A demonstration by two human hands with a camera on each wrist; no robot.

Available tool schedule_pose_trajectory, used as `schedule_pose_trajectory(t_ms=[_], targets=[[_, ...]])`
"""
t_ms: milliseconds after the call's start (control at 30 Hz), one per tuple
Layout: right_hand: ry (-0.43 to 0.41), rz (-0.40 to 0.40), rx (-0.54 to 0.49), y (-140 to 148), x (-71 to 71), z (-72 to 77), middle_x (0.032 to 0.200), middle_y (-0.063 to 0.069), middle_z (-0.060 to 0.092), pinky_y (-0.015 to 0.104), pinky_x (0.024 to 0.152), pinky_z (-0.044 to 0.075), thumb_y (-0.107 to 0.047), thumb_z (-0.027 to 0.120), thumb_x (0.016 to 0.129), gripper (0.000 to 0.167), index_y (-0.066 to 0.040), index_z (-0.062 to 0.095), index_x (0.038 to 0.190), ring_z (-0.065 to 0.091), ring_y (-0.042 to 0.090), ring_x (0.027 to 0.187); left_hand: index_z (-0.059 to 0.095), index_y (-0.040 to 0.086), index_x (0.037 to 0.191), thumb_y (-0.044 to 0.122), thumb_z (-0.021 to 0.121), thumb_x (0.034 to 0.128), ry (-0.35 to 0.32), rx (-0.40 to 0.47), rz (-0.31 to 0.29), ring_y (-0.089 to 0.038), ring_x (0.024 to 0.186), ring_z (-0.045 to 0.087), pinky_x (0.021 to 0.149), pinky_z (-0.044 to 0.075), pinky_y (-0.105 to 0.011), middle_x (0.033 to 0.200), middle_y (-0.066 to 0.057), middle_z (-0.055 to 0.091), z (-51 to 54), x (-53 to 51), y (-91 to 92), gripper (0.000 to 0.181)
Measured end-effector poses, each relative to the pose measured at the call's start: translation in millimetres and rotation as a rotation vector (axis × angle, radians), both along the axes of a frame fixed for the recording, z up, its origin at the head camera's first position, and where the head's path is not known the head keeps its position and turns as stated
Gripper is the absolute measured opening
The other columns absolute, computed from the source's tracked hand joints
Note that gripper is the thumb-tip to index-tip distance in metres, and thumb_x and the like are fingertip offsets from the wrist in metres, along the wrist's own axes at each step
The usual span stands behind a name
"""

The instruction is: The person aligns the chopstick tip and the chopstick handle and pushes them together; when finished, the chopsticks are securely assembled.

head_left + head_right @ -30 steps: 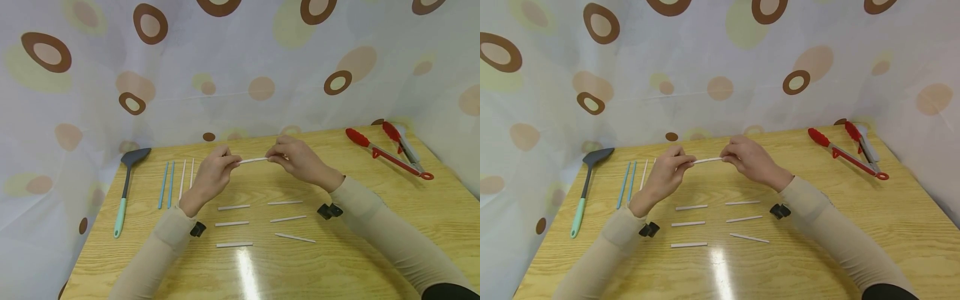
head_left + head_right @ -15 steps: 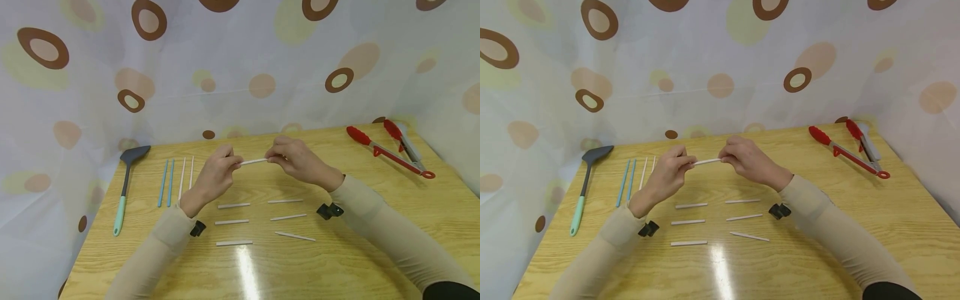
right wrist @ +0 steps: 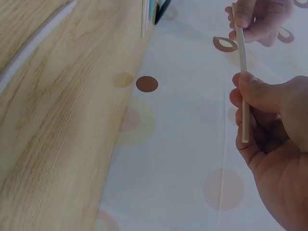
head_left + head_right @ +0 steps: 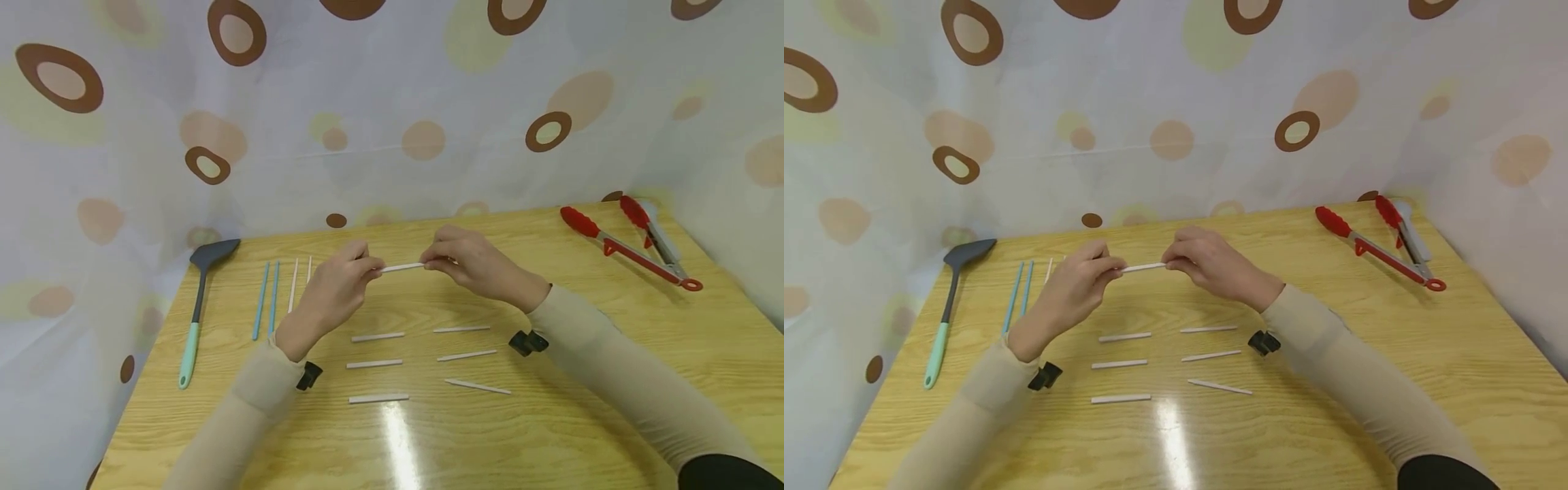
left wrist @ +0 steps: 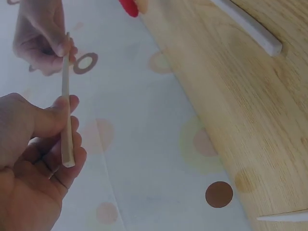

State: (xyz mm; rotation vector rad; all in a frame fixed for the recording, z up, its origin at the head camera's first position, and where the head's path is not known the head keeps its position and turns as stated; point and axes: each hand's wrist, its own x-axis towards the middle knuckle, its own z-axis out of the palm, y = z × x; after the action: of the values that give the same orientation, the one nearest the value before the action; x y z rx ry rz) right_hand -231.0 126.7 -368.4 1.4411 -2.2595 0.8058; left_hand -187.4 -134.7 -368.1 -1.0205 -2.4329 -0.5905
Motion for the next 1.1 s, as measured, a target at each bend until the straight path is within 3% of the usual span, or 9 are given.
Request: schedule_pose_trajectory(t_ms=[300,400,667,833,967,1100], targets=[[-0.014,-0.060,0.074,-3,-3.1,-0.4,0.082,0.000,0.061,0.029,0.062,0.046,-0.005,0.077,0.086,0.009,-0.006,0.077,0.095,0.055,0.014,0.072,0.076,0.008,0.095,0.009,0.071,0.0926,0.027,-0.087,0.077,-0.013,0.064,0.046,0.054,0.041,-0.023,0.079,-0.001,0.046,-3.1,5.2,-3.1,0.006],[-0.016,-0.076,0.095,-4,-4.4,-2.0,0.082,0.000,0.061,0.028,0.063,0.047,-0.006,0.077,0.085,0.008,-0.006,0.078,0.093,0.056,0.014,0.073,0.076,0.011,0.096,0.011,0.071,0.0929,0.006,-0.117,0.103,-0.012,0.063,0.047,0.052,0.041,-0.022,0.079,0.000,0.048,-5.4,6.6,-3.2,0.006],[0.039,-0.104,0.197,-6,-5.2,-6.0,0.085,0.004,0.061,0.030,0.067,0.051,-0.001,0.080,0.082,0.011,-0.005,0.077,0.093,0.058,0.019,0.078,0.077,0.010,0.099,0.013,0.071,0.0933,-0.108,-0.231,0.158,-0.009,0.060,0.052,0.050,0.043,-0.019,0.079,0.001,0.052,-12.0,11.4,-5.5,0.008],[0.015,-0.170,0.265,-3,-3.0,-6.6,0.094,0.009,0.063,0.034,0.074,0.052,0.001,0.080,0.081,0.022,-0.001,0.075,0.102,0.060,0.024,0.086,0.077,0.007,0.096,0.011,0.072,0.0928,-0.236,-0.296,0.257,-0.011,0.065,0.056,0.055,0.047,-0.023,0.081,-0.001,0.057,-13.4,11.5,-8.7,0.007],[-0.008,-0.180,0.312,1,-1.1,-9.1,0.094,0.009,0.064,0.033,0.074,0.053,-0.001,0.081,0.081,0.023,-0.001,0.075,0.103,0.061,0.023,0.085,0.076,0.004,0.095,0.009,0.069,0.0946,-0.383,-0.275,0.354,-0.013,0.068,0.054,0.059,0.049,-0.027,0.084,-0.003,0.060,-16.3,9.1,-15.1,0.009],[-0.052,-0.177,0.374,7,0.9,-13.2,0.094,0.009,0.067,0.035,0.075,0.053,-0.003,0.081,0.081,0.022,-0.001,0.075,0.102,0.062,0.023,0.085,0.074,0.002,0.086,0.006,0.067,0.0947,-0.462,-0.210,0.406,-0.013,0.063,0.052,0.056,0.047,-0.027,0.080,-0.005,0.063,-23.1,5.2,-22.9,0.012]])
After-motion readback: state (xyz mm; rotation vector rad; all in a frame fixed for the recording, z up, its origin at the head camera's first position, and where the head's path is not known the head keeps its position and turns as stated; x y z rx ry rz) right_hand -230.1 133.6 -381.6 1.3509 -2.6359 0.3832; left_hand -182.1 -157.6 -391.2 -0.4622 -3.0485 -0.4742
